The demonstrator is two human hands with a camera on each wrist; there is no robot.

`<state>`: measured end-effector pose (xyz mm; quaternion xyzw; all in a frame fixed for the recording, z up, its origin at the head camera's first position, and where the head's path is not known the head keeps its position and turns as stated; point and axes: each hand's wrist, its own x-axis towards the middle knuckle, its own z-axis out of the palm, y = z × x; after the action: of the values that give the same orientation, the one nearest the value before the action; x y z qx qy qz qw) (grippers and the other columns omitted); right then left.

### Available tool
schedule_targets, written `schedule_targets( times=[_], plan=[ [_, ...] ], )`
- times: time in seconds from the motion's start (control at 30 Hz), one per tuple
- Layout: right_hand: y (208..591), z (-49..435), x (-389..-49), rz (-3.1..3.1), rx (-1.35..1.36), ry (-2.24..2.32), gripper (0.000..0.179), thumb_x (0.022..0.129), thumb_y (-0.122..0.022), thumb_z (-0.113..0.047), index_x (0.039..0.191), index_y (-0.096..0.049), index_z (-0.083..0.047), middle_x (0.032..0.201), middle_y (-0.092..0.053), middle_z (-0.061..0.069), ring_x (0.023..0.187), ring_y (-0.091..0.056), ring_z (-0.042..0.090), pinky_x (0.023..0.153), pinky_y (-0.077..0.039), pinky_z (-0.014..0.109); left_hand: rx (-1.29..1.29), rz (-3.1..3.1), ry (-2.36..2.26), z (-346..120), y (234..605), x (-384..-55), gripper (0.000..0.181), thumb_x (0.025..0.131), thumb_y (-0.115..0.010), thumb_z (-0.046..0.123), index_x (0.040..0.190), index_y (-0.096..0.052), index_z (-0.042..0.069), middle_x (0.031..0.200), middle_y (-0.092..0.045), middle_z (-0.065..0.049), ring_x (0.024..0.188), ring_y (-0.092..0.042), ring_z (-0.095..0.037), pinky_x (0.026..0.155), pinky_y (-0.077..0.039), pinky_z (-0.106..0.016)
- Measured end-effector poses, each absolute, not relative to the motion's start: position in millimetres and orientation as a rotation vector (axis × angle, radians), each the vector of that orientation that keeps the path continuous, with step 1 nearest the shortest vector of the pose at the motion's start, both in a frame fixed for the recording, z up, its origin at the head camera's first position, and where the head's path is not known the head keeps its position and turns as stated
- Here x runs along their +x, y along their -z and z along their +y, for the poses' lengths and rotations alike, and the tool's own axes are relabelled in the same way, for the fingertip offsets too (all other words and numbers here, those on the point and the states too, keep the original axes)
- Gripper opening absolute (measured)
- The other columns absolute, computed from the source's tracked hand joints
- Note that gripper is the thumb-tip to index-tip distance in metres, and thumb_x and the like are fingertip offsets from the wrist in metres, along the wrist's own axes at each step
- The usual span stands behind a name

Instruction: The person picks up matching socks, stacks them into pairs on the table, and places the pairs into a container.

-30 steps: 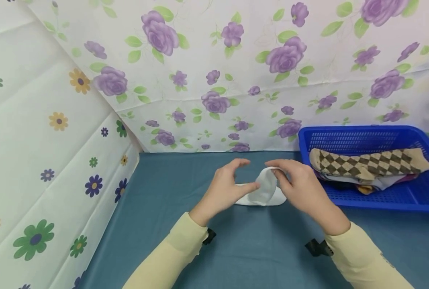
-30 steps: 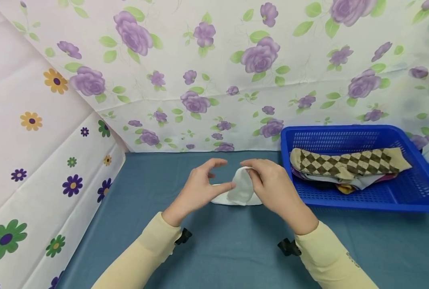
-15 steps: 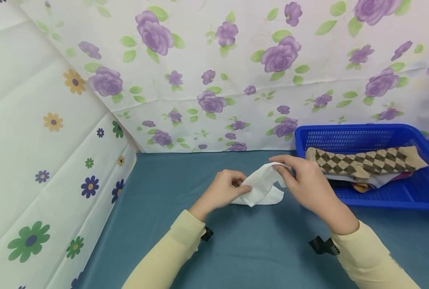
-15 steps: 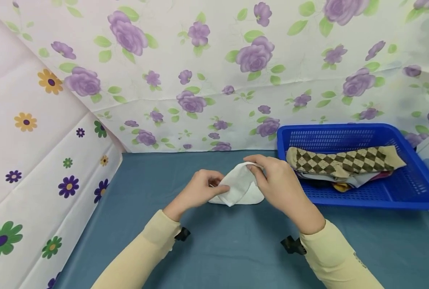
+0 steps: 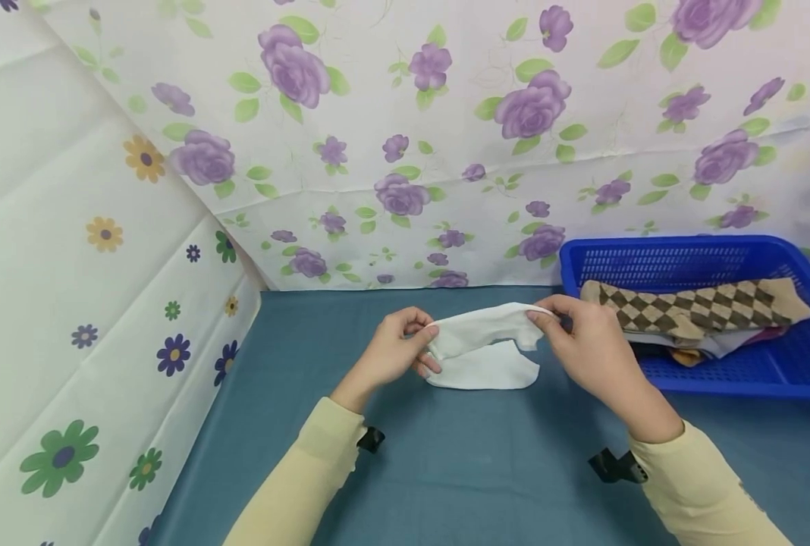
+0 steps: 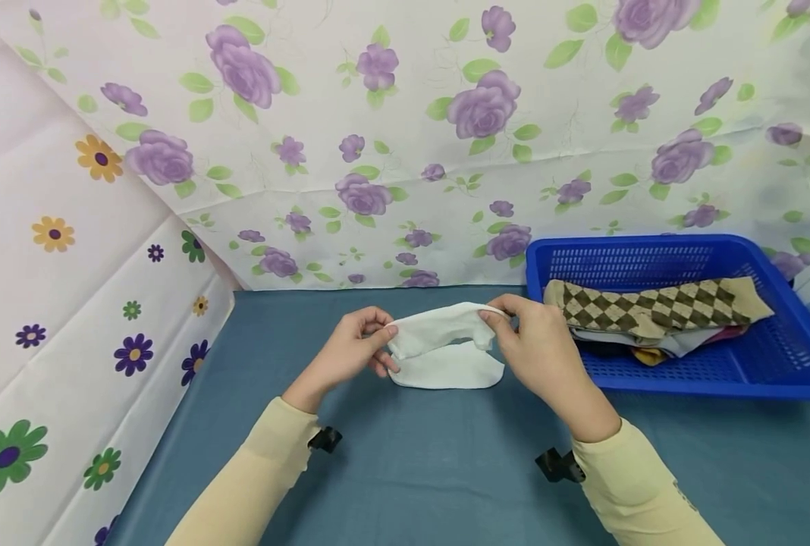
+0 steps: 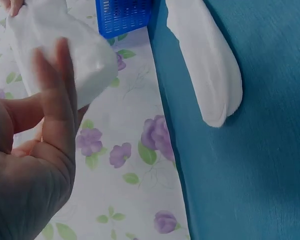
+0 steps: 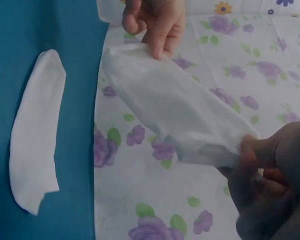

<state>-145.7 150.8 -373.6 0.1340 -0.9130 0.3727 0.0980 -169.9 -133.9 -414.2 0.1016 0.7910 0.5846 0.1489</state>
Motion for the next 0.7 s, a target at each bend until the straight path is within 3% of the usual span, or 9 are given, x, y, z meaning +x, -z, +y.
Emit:
schedule_targets(
  times=[0.17,0.23,0.33,0.4,0.53,0.63,0.7],
  plan=[
    [378.8,151.4,-148.9,-2.696,0.411,-1.379,0.029,0.096,-0.049,-0.039,0.112,-0.063,-0.018,0.090,-0.070,0.005,0.069,-0.069,0.010,0.053,-0.052,0.025,0.300,2.246,-1.815,-131.9,418.1,-171.5,0.027,0.094,-0.056,0.027,0.106,-0.058,0.003,0.099,-0.066,-0.021,0.087,-0.069,-0.032,0.074,-0.057,-0.037],
    [380.9,151.0,-150.2,-2.674,0.410,-1.406,0.030,0.096,-0.050,-0.038,0.111,-0.065,-0.017,0.095,-0.071,0.004,0.075,-0.069,0.010,0.059,-0.053,0.024,0.281,2.262,-1.844,-131.7,416.8,-171.5,0.031,0.093,-0.056,0.032,0.106,-0.062,0.004,0.101,-0.067,-0.018,0.091,-0.069,-0.033,0.078,-0.056,-0.038],
    [383.7,149.7,-150.1,-2.649,0.379,-1.395,0.031,0.096,-0.049,-0.041,0.107,-0.069,-0.020,0.086,-0.072,0.001,0.065,-0.063,0.007,0.048,-0.044,0.025,0.232,2.304,-1.889,-131.7,410.1,-169.5,0.038,0.093,-0.054,0.039,0.104,-0.067,0.004,0.104,-0.067,-0.016,0.094,-0.068,-0.035,0.079,-0.055,-0.041],
    [385.4,147.6,-149.0,-2.621,0.357,-1.407,0.031,0.095,-0.050,-0.043,0.105,-0.071,-0.022,0.079,-0.071,0.000,0.052,-0.053,0.008,0.043,-0.035,0.028,0.200,2.348,-1.913,-131.0,402.8,-166.6,0.039,0.095,-0.053,0.037,0.100,-0.070,0.003,0.103,-0.068,-0.017,0.092,-0.068,-0.035,0.077,-0.056,-0.041],
    [390.2,141.9,-148.6,-2.566,0.339,-1.446,0.022,0.089,-0.061,-0.041,0.097,-0.073,-0.025,0.079,-0.072,-0.003,0.054,-0.056,0.004,0.049,-0.045,0.021,0.141,2.470,-1.878,-130.1,392.1,-161.2,0.023,0.091,-0.062,0.023,0.096,-0.072,0.003,0.097,-0.070,-0.015,0.083,-0.070,-0.028,0.070,-0.057,-0.037],
    [394.0,139.4,-149.8,-2.550,0.373,-1.456,0.014,0.083,-0.071,-0.028,0.095,-0.074,-0.020,0.097,-0.072,-0.003,0.079,-0.069,0.006,0.063,-0.054,0.020,0.134,2.554,-1.803,-132.1,395.7,-161.4,0.016,0.084,-0.070,0.015,0.098,-0.072,0.008,0.103,-0.069,-0.008,0.070,-0.068,-0.019,0.059,-0.055,-0.031],
    [395.0,139.2,-150.4,-2.555,0.425,-1.434,0.016,0.081,-0.074,-0.017,0.096,-0.074,-0.018,0.107,-0.070,0.002,0.085,-0.069,0.010,0.065,-0.055,0.021,0.157,2.610,-1.751,-134.4,401.7,-163.4,0.020,0.081,-0.073,0.013,0.101,-0.072,0.012,0.111,-0.067,-0.003,0.070,-0.066,-0.014,0.053,-0.048,-0.027]
  ],
)
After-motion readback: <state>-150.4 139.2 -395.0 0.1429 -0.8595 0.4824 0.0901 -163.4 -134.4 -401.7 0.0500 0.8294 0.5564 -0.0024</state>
